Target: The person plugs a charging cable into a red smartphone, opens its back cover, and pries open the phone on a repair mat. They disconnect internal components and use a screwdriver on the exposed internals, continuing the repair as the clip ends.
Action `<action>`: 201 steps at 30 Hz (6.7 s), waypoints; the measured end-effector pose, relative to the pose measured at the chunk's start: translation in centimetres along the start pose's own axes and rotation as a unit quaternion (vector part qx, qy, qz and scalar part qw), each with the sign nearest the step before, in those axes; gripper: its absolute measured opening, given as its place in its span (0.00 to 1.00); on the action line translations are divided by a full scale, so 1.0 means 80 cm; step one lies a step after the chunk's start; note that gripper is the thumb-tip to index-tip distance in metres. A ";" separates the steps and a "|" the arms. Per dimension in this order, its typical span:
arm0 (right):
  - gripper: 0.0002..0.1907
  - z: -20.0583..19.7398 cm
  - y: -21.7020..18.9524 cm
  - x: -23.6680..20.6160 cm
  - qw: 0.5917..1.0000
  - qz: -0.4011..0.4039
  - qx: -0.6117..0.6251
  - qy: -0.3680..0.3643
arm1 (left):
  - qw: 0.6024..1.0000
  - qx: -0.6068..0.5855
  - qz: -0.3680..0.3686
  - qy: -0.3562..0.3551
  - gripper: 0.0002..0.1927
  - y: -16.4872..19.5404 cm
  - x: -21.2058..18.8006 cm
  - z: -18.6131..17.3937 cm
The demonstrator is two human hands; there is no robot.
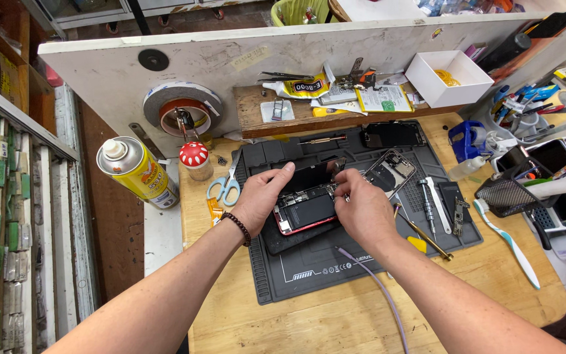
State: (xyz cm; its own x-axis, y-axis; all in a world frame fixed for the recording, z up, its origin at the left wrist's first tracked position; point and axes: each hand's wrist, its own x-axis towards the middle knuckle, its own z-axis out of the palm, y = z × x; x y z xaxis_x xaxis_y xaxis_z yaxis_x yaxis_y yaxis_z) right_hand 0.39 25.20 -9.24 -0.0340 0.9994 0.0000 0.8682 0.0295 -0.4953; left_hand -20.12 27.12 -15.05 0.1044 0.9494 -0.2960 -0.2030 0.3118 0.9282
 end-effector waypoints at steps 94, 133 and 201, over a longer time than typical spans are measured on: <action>0.07 -0.011 0.014 0.080 0.980 -0.025 -0.126 -0.155 | 0.997 0.049 -0.057 0.020 0.42 -0.002 0.018 -0.007; 0.16 -0.011 -0.015 0.023 0.982 -0.110 -0.120 -0.094 | 0.998 -0.036 -0.046 -0.010 0.29 0.002 0.011 -0.007; 0.07 -0.010 -0.010 0.075 0.982 0.015 -0.143 -0.122 | 0.989 -0.138 -0.047 -0.031 0.15 0.006 0.015 -0.015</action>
State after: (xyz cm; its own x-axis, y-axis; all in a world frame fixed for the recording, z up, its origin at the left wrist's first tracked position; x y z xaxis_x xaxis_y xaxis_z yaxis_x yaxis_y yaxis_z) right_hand -0.13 31.23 -8.12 -0.0929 0.9674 -0.2356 0.9730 0.0379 -0.2279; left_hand -21.23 28.42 -15.24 0.1939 0.9142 -0.3558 -0.4471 0.4052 0.7975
